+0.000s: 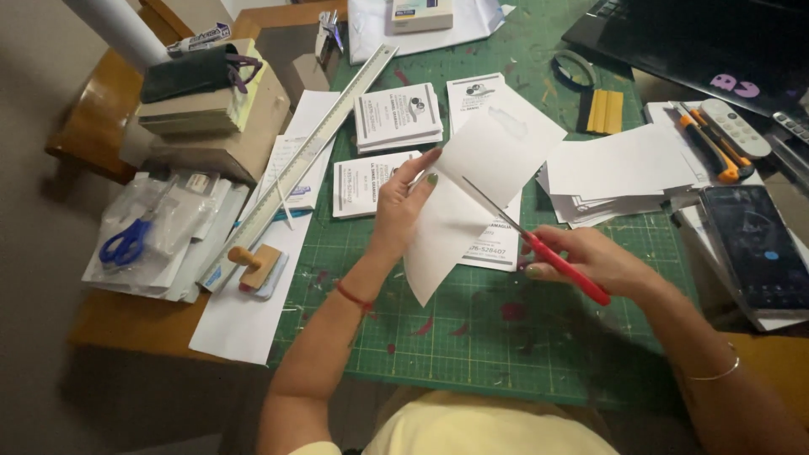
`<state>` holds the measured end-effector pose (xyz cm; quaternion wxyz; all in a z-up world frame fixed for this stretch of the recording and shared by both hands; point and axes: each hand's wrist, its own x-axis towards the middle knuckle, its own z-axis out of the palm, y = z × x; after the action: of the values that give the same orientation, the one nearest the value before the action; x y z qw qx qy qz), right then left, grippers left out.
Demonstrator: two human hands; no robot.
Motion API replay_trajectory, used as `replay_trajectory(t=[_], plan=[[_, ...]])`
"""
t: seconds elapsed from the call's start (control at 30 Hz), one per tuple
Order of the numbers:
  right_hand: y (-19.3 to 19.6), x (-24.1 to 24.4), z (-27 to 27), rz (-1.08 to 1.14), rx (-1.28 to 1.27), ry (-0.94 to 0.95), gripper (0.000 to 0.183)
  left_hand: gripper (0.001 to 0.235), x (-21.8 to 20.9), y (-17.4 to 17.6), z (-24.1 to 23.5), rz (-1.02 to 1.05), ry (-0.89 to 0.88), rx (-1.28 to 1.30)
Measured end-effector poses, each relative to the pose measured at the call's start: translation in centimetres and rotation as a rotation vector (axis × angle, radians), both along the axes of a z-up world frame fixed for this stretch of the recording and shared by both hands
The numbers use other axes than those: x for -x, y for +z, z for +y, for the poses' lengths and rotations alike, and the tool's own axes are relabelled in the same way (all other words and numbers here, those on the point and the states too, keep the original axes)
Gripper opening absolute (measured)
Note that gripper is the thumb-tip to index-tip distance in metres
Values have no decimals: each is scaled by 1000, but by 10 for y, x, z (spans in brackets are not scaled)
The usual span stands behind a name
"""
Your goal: Cutting printed cards into smaller pieces using scissors on a cutting mat.
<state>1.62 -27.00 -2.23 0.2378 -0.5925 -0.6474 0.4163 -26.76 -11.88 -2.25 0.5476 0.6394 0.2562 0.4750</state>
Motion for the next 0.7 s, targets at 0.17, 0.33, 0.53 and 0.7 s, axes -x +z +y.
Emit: replay_trajectory(t=[0.17, 0.33, 0.53, 0.7], plan=[[-3, 1, 2, 0, -40, 28, 37, 42, -2, 4, -9, -20, -35, 16], [-5, 2, 1, 24, -70, 35, 33, 44, -3, 2, -11, -31, -81, 10], [-18, -4, 3, 34, -78, 42, 32, 42, -4, 0, -12, -2, -79, -44], [-12, -3, 2, 40, -75, 52, 34, 41, -3, 4, -15, 49, -45, -65]])
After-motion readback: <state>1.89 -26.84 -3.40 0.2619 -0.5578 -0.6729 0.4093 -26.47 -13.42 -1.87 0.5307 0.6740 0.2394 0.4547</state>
